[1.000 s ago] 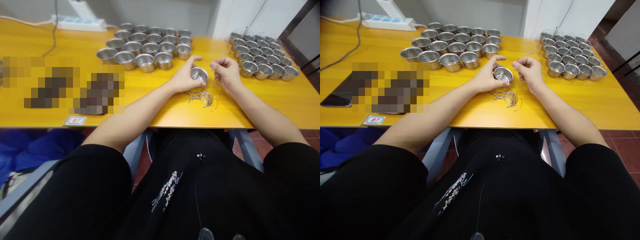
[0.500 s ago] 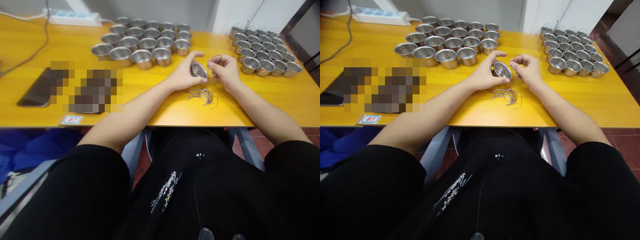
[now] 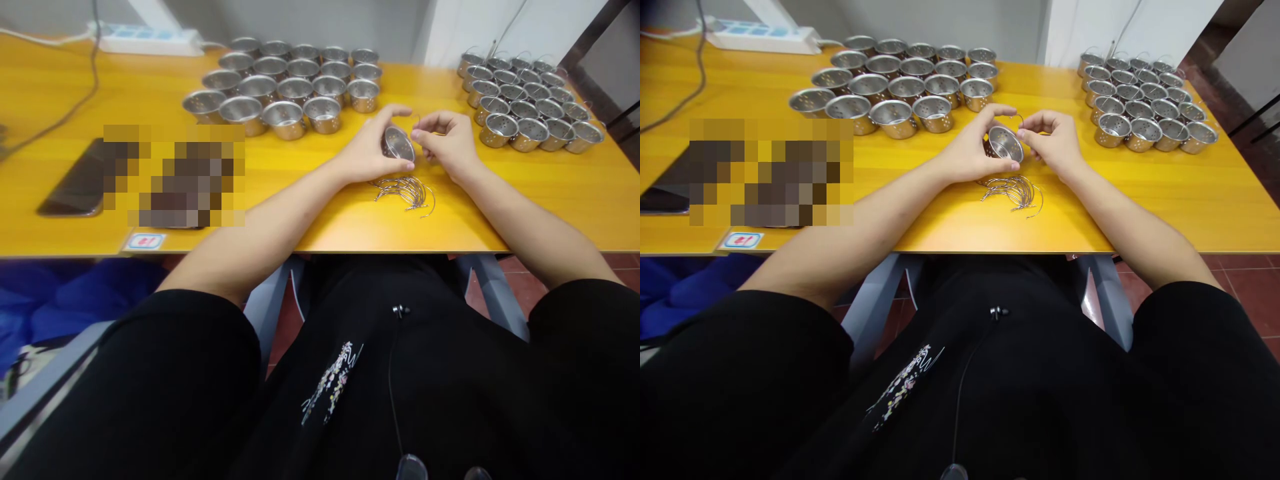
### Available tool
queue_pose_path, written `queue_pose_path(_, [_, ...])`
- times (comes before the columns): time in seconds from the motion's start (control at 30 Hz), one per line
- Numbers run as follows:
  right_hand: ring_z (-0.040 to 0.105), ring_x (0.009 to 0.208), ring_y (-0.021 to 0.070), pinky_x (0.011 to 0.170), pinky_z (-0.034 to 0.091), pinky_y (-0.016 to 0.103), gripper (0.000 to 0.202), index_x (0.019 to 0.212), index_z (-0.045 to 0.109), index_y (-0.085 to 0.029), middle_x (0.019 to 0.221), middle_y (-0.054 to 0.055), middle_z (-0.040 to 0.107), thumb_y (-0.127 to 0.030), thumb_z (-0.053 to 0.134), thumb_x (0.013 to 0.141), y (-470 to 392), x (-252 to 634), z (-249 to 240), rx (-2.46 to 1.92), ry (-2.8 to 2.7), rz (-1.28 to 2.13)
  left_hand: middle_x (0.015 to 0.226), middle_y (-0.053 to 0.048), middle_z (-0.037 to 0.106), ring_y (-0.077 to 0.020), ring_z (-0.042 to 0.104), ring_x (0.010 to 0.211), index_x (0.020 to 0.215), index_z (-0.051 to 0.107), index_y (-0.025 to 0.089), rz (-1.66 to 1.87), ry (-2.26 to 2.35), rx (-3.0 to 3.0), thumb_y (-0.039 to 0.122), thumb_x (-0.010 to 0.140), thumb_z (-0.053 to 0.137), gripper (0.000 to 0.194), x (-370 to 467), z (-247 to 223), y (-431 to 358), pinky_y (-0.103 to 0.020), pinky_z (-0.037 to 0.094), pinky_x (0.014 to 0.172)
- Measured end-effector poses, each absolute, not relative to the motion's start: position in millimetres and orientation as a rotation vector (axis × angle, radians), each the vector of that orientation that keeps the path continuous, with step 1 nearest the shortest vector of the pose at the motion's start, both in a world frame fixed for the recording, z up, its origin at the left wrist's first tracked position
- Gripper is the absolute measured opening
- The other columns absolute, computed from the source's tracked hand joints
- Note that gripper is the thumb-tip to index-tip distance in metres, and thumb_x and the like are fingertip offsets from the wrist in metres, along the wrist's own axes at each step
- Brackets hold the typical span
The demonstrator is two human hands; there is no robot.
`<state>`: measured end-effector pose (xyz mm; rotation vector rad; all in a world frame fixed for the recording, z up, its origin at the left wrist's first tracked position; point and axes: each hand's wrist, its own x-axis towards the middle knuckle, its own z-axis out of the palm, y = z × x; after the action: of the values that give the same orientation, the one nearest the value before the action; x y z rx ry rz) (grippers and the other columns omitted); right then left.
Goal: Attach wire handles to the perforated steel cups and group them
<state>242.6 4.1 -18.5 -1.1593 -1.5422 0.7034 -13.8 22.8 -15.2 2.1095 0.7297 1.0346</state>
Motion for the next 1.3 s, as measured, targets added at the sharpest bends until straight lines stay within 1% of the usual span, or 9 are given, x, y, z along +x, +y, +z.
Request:
queue_pose_path(0.13, [0.078, 0.068, 0.025, 0.06, 0.068, 0.042, 0.052, 0.095, 0.079, -0.03, 0.083, 0.003, 0.083, -0.062, 0.12, 0.092, 6, 240, -18, -1.186, -1.546, 0.666, 0.154, -0.016, 0.082, -0.0504, 0.077, 0.155, 0.163, 0.073, 0.028, 0.961, 0.749, 2.074, 0.035, 0.071, 0.109, 0.1, -14, -15, 24, -0.065, 0.059, 0.141])
queue_pose_path(0.3, [0.082, 0.071, 0.0281, 0.058, 0.068, 0.043, 0.054, 0.094, 0.076, -0.031, 0.092, 0.006, 0.086, -0.066, 0.117, 0.095, 5, 238, -16, -1.188, -1.579, 0.609, 0.152, -0.016, 0.082, -0.0501, 0.077, 0.156, 0.169, 0.068, 0.029, 0.963, 0.76, 2.047, 0.037, 0.07, 0.111, 0.108, -13, -14, 22, -0.067, 0.058, 0.142])
queue_pose_path(0.5, [0.082, 0.078, 0.025, 0.066, 0.07, 0.043, 0.06, 0.095, 0.075, -0.031, 0.102, 0.007, 0.092, -0.073, 0.117, 0.093, -1, 237, -11, -1.216, -1.575, 0.605, 0.141, -0.013, 0.085, -0.05, 0.079, 0.151, 0.168, 0.069, 0.029, 0.965, 0.752, 2.01, 0.038, 0.07, 0.111, 0.108, -12, -10, 18, -0.065, 0.061, 0.139])
queue_pose_path(0.67, [0.083, 0.08, 0.0278, 0.071, 0.072, 0.048, 0.061, 0.094, 0.076, -0.032, 0.096, 0.005, 0.09, -0.073, 0.121, 0.087, -6, 235, -8, -1.222, -1.564, 0.658, 0.171, -0.014, 0.077, -0.0502, 0.078, 0.153, 0.164, 0.071, 0.032, 0.987, 0.737, 2.035, 0.035, 0.067, 0.109, 0.104, -11, -8, 18, -0.066, 0.06, 0.142])
queue_pose_path(0.77, [0.086, 0.084, 0.0316, 0.075, 0.075, 0.051, 0.062, 0.092, 0.075, -0.034, 0.089, 0.004, 0.087, -0.072, 0.124, 0.083, -8, 235, -6, -1.227, -1.567, 0.683, 0.177, -0.014, 0.074, -0.0497, 0.078, 0.154, 0.162, 0.071, 0.031, 1.001, 0.696, 2.056, 0.037, 0.067, 0.108, 0.102, -12, -8, 18, -0.065, 0.058, 0.145])
queue_pose_path(0.93, [0.084, 0.084, 0.0306, 0.077, 0.076, 0.051, 0.067, 0.091, 0.074, -0.036, 0.091, 0.004, 0.09, -0.081, 0.122, 0.08, -6, 239, -8, -1.198, -1.597, 0.694, 0.166, -0.014, 0.079, -0.051, 0.077, 0.157, 0.16, 0.072, 0.032, 0.994, 0.698, 2.058, 0.04, 0.067, 0.109, 0.1, -12, -7, 18, -0.068, 0.058, 0.144])
queue_pose_path(1.07, [0.083, 0.083, 0.0306, 0.077, 0.076, 0.053, 0.066, 0.092, 0.075, -0.037, 0.093, 0.005, 0.091, -0.085, 0.119, 0.08, -1, 240, -13, -1.167, -1.607, 0.692, 0.166, -0.012, 0.08, -0.0514, 0.076, 0.156, 0.158, 0.074, 0.036, 0.995, 0.715, 2.057, 0.04, 0.063, 0.11, 0.101, -11, -6, 16, -0.069, 0.056, 0.145])
queue_pose_path(1.2, [0.084, 0.084, 0.0332, 0.075, 0.077, 0.056, 0.06, 0.092, 0.077, -0.036, 0.099, 0.006, 0.092, -0.08, 0.118, 0.084, -1, 240, -14, -1.156, -1.602, 0.671, 0.155, -0.011, 0.083, -0.052, 0.075, 0.154, 0.159, 0.076, 0.037, 0.986, 0.726, 2.034, 0.043, 0.063, 0.11, 0.102, -10, -5, 14, -0.071, 0.057, 0.143])
queue_pose_path(1.3, [0.084, 0.082, 0.0327, 0.074, 0.078, 0.055, 0.056, 0.091, 0.079, -0.036, 0.097, 0.005, 0.092, -0.073, 0.12, 0.084, -4, 238, -12, -1.161, -1.599, 0.661, 0.154, -0.011, 0.084, -0.0516, 0.074, 0.155, 0.16, 0.076, 0.037, 0.981, 0.73, 2.039, 0.044, 0.064, 0.11, 0.102, -9, -3, 12, -0.07, 0.056, 0.144])
